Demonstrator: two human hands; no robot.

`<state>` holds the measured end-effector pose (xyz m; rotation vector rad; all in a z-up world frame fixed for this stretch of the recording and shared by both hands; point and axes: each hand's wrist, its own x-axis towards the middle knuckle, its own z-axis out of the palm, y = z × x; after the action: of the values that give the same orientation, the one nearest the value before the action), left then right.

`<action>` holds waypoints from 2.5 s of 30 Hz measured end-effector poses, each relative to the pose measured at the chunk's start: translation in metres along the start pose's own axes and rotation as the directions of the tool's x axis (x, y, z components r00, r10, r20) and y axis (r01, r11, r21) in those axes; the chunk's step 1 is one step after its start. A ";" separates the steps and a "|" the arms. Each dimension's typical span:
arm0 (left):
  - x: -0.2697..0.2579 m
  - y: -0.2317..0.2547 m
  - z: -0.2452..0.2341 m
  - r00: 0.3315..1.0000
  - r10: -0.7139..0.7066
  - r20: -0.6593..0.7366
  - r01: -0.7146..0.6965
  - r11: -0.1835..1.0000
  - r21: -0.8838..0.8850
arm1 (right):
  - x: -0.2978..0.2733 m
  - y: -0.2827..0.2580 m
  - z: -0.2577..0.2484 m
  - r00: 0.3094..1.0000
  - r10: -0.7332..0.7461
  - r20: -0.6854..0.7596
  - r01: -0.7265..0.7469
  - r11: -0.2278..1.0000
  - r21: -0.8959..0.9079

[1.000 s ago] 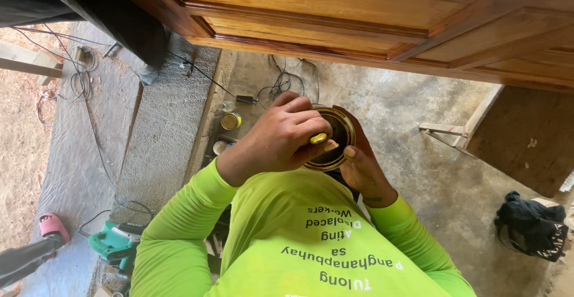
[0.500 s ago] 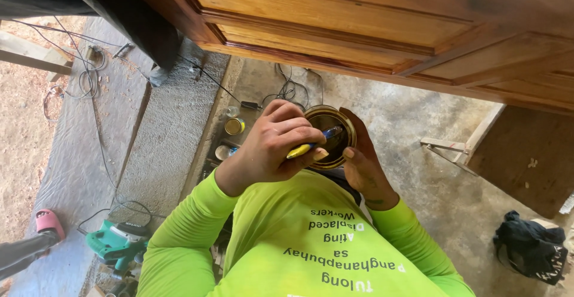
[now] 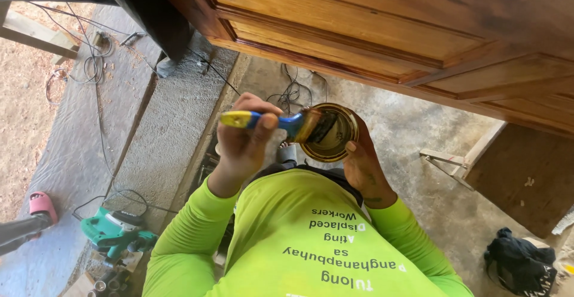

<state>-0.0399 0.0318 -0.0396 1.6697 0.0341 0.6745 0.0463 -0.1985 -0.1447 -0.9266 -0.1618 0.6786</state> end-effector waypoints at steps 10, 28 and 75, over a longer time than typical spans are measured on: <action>-0.026 -0.055 0.018 0.834 -0.400 -0.380 0.184 0.851 -0.491 | 0.006 -0.021 -0.017 0.998 0.022 0.065 -0.025 0.998 0.053; -0.059 -0.065 0.117 0.685 -0.541 -0.488 0.091 0.728 -0.679 | 0.025 -0.091 -0.107 0.970 0.157 0.186 -0.153 0.987 -0.040; 0.071 -0.124 0.000 0.748 0.233 -0.621 -0.244 0.967 0.069 | 0.041 -0.067 -0.034 0.998 0.013 0.064 -0.012 1.000 -0.009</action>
<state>0.0606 0.0875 -0.1233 1.3736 0.2950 1.4100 0.1240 -0.2243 -0.1190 -0.9152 -0.2164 0.7201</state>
